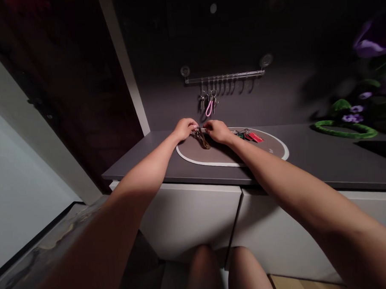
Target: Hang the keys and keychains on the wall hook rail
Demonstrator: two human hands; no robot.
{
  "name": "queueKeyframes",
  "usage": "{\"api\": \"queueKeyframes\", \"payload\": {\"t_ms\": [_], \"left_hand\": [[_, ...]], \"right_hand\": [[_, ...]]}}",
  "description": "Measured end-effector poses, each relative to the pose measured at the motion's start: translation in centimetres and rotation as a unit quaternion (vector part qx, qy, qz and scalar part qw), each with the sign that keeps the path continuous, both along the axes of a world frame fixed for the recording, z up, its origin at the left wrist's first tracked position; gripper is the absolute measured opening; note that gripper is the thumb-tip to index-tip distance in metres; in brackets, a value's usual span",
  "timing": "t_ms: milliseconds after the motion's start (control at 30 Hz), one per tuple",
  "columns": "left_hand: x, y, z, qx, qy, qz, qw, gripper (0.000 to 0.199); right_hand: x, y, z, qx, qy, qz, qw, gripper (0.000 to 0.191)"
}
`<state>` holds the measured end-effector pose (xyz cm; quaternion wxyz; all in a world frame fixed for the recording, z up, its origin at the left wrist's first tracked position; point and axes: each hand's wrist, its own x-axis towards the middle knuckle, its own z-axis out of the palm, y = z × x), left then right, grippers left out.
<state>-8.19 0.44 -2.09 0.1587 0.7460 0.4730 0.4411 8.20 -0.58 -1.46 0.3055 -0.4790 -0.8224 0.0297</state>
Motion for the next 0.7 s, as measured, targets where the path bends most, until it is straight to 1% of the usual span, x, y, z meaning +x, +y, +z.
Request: {"api": "queueKeyframes", "payload": {"t_ms": [300, 533, 633, 700], "left_hand": [[0.2, -0.4, 0.6, 0.032, -0.025, 0.025, 0.999, 0.015], [0.5, -1.1, 1.3, 0.047, -0.031, 0.022, 0.998, 0.014], [0.5, -1.0, 1.4, 0.044, -0.052, 0.016, 0.998, 0.014], [0.5, -0.9, 1.4, 0.041, -0.069, 0.010, 0.997, 0.015]], "right_hand": [[-0.1, -0.3, 0.2, 0.012, 0.034, 0.014, 0.999, 0.025], [-0.3, -0.9, 0.2, -0.002, 0.069, 0.046, 0.997, 0.033], [-0.2, -1.0, 0.2, -0.008, 0.070, 0.062, 0.996, 0.036], [-0.2, -1.0, 0.2, -0.012, 0.078, 0.066, 0.995, 0.034]]}}
